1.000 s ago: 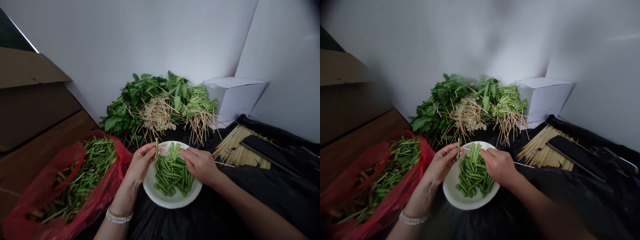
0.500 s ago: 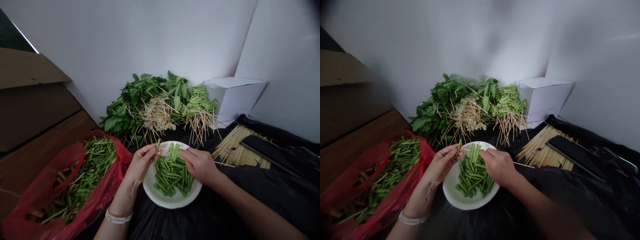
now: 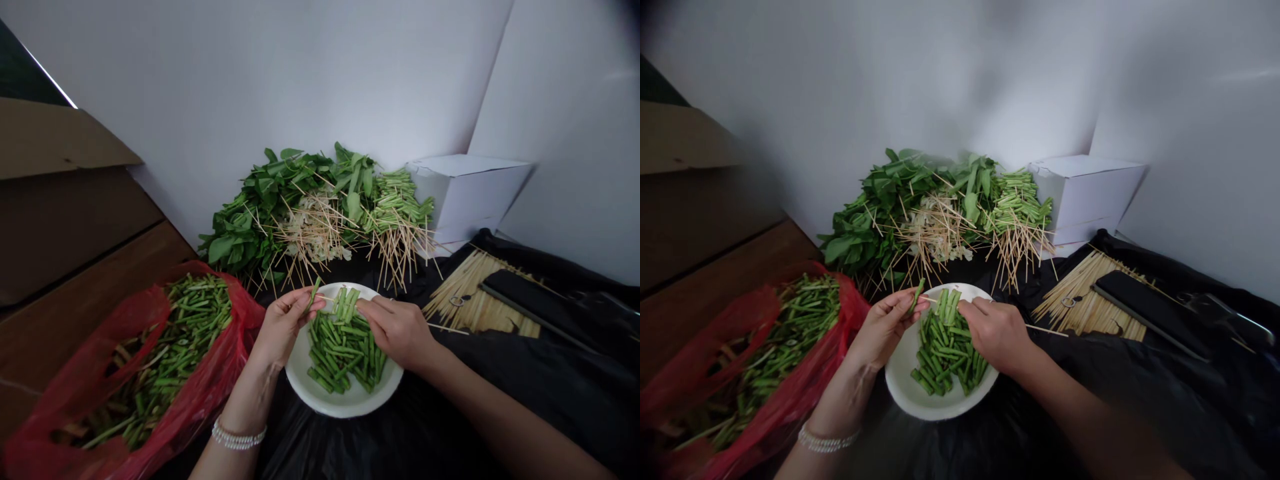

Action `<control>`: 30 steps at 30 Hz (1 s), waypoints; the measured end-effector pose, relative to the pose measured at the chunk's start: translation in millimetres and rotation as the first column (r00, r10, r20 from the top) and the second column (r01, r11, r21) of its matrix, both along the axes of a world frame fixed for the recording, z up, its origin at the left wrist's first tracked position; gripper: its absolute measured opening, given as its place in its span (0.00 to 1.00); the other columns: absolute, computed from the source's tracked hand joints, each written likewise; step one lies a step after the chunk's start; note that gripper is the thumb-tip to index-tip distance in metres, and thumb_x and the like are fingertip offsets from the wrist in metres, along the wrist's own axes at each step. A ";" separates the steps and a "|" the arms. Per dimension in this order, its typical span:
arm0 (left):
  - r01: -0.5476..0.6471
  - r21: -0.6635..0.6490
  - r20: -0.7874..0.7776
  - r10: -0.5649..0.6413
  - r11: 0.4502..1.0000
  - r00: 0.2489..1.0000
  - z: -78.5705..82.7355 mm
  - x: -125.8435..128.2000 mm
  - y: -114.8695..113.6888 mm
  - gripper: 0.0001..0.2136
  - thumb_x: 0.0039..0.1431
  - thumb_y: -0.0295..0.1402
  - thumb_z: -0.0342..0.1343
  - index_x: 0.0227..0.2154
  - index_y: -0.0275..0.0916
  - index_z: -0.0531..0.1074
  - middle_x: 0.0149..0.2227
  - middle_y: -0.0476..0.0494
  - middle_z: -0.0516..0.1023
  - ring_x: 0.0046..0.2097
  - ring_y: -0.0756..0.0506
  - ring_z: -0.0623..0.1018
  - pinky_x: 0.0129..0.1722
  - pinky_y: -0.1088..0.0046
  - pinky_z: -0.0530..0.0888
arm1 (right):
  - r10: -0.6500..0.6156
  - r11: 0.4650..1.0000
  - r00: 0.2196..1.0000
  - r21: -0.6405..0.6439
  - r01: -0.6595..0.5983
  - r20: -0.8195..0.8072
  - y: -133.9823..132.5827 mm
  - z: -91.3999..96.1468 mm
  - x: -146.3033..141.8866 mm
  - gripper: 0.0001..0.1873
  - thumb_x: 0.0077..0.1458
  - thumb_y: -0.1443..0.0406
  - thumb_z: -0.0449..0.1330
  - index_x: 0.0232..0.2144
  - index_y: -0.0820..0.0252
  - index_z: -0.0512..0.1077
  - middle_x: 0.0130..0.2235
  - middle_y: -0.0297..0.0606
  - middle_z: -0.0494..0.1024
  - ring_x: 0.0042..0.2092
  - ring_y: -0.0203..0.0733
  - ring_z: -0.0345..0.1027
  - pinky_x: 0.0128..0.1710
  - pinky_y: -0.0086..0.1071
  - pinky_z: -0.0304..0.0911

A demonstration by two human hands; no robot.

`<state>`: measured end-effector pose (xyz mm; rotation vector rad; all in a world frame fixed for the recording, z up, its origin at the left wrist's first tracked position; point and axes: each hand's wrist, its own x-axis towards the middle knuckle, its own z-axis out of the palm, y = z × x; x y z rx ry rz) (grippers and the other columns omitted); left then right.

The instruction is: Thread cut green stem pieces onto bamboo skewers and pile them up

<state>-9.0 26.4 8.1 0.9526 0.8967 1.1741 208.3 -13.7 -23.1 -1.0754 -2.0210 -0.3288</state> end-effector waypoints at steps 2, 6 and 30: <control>0.002 0.003 -0.002 -0.002 1.000 1.000 -0.7 0.1 -0.2 0.14 0.45 0.34 0.70 0.36 0.36 0.81 0.35 0.41 0.85 0.35 0.50 0.82 0.34 0.82 0.76 | 0.000 1.000 1.000 -0.003 0.000 0.002 0.0 -0.1 0.1 0.15 0.62 0.71 0.48 0.39 0.64 0.75 0.28 0.36 0.73 0.29 0.35 0.67 0.31 0.28 0.59; 0.003 0.005 0.000 -0.003 1.000 1.000 -2.0 -0.3 0.2 0.14 0.44 0.33 0.71 0.36 0.35 0.80 0.34 0.41 0.85 0.35 0.50 0.82 0.34 0.81 0.76 | -0.001 1.000 1.000 -0.008 0.001 0.004 -0.3 0.1 -0.2 0.15 0.62 0.71 0.48 0.40 0.64 0.75 0.28 0.35 0.73 0.28 0.34 0.66 0.31 0.28 0.59; 0.045 0.032 -0.091 -0.042 0.998 0.995 -8.1 9.8 -4.9 0.11 0.40 0.33 0.72 0.28 0.35 0.81 0.28 0.47 0.80 0.30 0.53 0.75 0.33 0.81 0.71 | 0.059 0.998 0.998 -0.016 -0.060 -0.015 -1.0 -0.6 -1.5 0.15 0.61 0.73 0.48 0.39 0.64 0.74 0.28 0.36 0.73 0.29 0.35 0.67 0.31 0.28 0.60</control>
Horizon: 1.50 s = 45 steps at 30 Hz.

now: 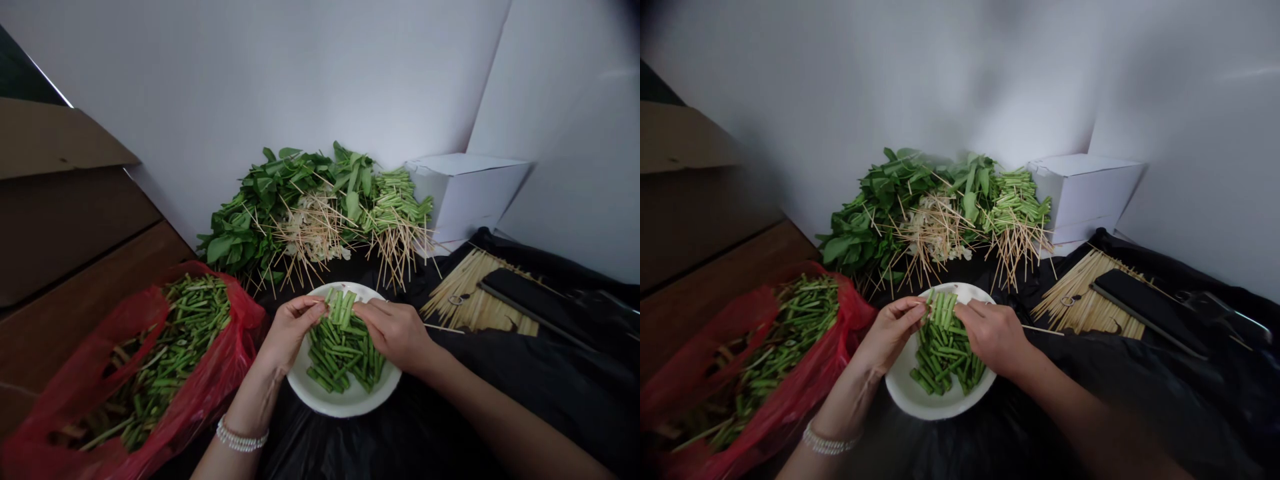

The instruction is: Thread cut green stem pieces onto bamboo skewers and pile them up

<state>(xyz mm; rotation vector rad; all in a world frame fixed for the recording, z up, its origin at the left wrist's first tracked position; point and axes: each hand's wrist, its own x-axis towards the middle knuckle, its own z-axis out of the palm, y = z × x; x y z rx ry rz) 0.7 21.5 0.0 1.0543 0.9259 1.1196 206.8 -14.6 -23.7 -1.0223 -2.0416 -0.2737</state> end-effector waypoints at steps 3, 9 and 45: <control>0.036 0.031 -0.047 -0.034 0.999 0.998 -0.6 1.0 -1.5 0.10 0.42 0.34 0.71 0.28 0.36 0.81 0.29 0.48 0.80 0.29 0.54 0.74 0.32 0.81 0.70 | 0.008 1.000 1.000 0.005 -0.008 0.002 -0.4 0.7 -0.8 0.15 0.61 0.72 0.47 0.39 0.64 0.74 0.27 0.36 0.73 0.29 0.35 0.67 0.31 0.28 0.60; 0.182 0.147 -0.258 -0.140 0.972 0.956 3.9 -2.8 -2.3 0.10 0.45 0.34 0.69 0.32 0.38 0.80 0.32 0.46 0.80 0.33 0.48 0.76 0.37 0.73 0.72 | -0.034 0.999 0.998 0.026 0.036 -0.044 0.5 0.4 1.5 0.14 0.62 0.72 0.48 0.40 0.64 0.74 0.28 0.36 0.74 0.30 0.35 0.68 0.32 0.28 0.61; -0.050 -0.050 0.044 0.052 0.997 0.998 14.1 -12.6 3.1 0.14 0.43 0.32 0.70 0.36 0.36 0.81 0.34 0.44 0.82 0.31 0.52 0.78 0.33 0.79 0.72 | -0.054 0.998 0.997 0.004 0.055 -0.063 1.6 -0.9 2.4 0.15 0.62 0.71 0.48 0.39 0.62 0.75 0.29 0.37 0.75 0.31 0.35 0.69 0.33 0.28 0.62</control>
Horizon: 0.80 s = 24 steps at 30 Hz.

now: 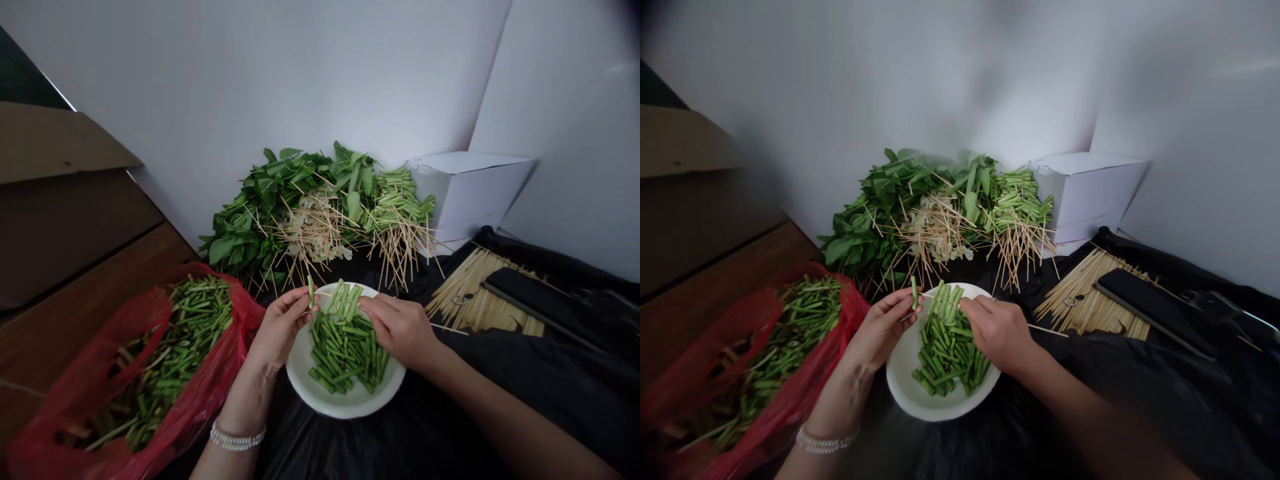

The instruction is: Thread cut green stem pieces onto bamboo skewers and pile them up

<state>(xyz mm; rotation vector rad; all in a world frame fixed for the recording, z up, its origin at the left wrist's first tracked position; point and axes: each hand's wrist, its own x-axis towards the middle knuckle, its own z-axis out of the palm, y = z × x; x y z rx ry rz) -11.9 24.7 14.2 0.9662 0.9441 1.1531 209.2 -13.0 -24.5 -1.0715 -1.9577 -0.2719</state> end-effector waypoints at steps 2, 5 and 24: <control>0.017 -0.027 0.052 -0.016 0.999 0.999 2.0 -0.2 -0.4 0.16 0.42 0.31 0.71 0.37 0.34 0.81 0.32 0.44 0.82 0.31 0.53 0.77 0.32 0.81 0.72 | 0.010 1.000 1.000 -0.011 -0.010 0.018 -0.1 0.4 -0.2 0.15 0.62 0.72 0.48 0.39 0.63 0.75 0.29 0.37 0.75 0.31 0.35 0.69 0.33 0.28 0.62; 0.048 -0.042 0.077 -0.045 0.998 0.996 2.3 0.1 -1.1 0.16 0.43 0.31 0.71 0.38 0.34 0.81 0.32 0.44 0.81 0.31 0.53 0.77 0.31 0.82 0.72 | 0.013 1.000 1.000 -0.007 -0.012 0.024 -0.6 1.2 -0.5 0.14 0.62 0.72 0.48 0.39 0.63 0.75 0.29 0.37 0.75 0.31 0.35 0.69 0.33 0.28 0.62; -0.039 -0.019 0.052 0.040 0.999 0.998 -2.7 1.6 0.1 0.15 0.38 0.30 0.73 0.32 0.34 0.82 0.29 0.46 0.82 0.28 0.54 0.76 0.31 0.81 0.73 | 0.025 1.000 0.999 -0.015 -0.024 0.045 -1.1 0.8 -0.9 0.15 0.63 0.70 0.47 0.37 0.63 0.75 0.28 0.36 0.73 0.30 0.34 0.67 0.32 0.28 0.61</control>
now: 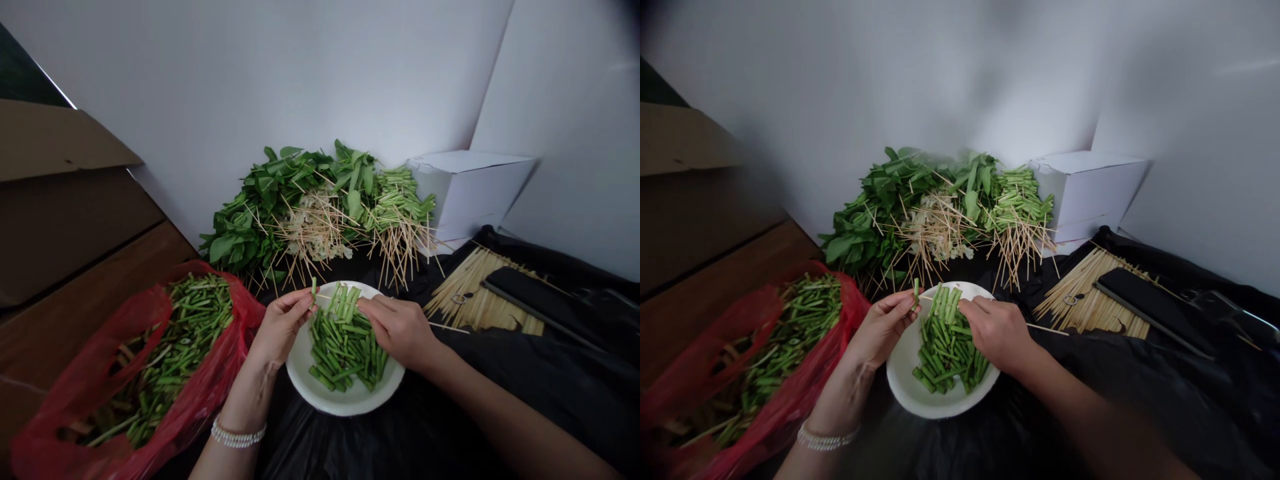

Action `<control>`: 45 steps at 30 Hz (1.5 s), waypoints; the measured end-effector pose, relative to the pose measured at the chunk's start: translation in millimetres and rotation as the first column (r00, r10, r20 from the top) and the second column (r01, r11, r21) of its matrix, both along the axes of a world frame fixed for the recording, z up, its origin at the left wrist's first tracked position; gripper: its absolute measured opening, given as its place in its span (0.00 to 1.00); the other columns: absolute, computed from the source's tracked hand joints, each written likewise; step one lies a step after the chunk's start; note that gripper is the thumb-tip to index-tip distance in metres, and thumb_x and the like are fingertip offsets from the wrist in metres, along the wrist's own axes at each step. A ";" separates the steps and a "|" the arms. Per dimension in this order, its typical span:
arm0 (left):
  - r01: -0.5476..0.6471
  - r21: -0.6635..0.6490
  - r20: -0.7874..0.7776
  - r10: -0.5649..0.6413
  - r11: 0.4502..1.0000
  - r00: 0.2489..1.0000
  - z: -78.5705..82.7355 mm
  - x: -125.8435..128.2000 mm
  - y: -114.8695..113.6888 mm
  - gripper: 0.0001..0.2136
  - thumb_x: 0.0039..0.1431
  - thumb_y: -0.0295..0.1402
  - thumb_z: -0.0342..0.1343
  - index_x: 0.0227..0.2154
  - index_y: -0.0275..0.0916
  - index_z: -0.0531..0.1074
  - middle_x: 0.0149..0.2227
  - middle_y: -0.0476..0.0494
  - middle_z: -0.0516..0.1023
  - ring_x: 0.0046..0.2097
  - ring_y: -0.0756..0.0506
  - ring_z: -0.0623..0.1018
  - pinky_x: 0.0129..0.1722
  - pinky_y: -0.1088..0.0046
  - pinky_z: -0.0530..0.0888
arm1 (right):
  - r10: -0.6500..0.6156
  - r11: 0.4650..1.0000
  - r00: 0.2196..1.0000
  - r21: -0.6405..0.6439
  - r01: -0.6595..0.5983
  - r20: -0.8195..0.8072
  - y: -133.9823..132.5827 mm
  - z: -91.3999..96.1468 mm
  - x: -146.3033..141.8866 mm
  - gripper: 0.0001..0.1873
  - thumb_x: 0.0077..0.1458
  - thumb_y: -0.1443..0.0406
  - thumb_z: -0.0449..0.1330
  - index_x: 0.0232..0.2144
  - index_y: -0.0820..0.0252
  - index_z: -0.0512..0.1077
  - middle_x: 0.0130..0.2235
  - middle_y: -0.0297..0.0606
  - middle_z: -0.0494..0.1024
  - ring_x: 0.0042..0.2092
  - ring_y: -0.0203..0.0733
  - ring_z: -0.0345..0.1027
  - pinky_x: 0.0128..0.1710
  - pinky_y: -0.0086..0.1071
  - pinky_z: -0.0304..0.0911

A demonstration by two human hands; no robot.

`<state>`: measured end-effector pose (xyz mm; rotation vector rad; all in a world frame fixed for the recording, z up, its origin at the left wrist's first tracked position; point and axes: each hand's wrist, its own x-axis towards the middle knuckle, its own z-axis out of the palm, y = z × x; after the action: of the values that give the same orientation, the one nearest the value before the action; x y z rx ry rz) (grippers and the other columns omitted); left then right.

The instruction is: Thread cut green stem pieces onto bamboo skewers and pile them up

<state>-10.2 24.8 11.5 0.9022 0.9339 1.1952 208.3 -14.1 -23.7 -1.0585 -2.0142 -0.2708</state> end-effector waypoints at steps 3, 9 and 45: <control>-0.023 0.012 0.012 0.023 1.000 1.000 -1.0 -0.7 1.4 0.14 0.37 0.29 0.74 0.31 0.35 0.81 0.27 0.48 0.81 0.28 0.54 0.77 0.31 0.82 0.73 | 0.005 1.000 1.000 0.005 -0.005 0.004 -0.2 0.9 -0.1 0.16 0.64 0.70 0.47 0.38 0.63 0.75 0.27 0.36 0.73 0.29 0.35 0.67 0.31 0.28 0.61; -0.011 0.015 0.011 0.011 1.000 1.000 -1.7 1.8 0.6 0.13 0.37 0.30 0.74 0.27 0.34 0.80 0.25 0.49 0.79 0.27 0.54 0.76 0.31 0.82 0.73 | 0.021 1.000 1.000 -0.002 -0.022 -0.018 0.0 -0.3 -0.6 0.14 0.62 0.72 0.48 0.38 0.64 0.74 0.28 0.37 0.74 0.30 0.36 0.69 0.33 0.29 0.62; 0.518 0.414 -0.777 -0.006 0.749 0.629 -12.1 8.5 -7.5 0.12 0.57 0.29 0.59 0.44 0.44 0.78 0.45 0.42 0.80 0.48 0.41 0.75 0.50 0.61 0.70 | 0.036 0.998 0.918 -0.029 -0.052 -0.394 4.4 7.3 6.7 0.12 0.63 0.70 0.51 0.44 0.60 0.72 0.38 0.37 0.78 0.38 0.35 0.72 0.40 0.28 0.65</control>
<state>-1.8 17.3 -0.7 2.1190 0.9752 0.8246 215.0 -9.8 -16.5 -0.9991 -1.6810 0.0092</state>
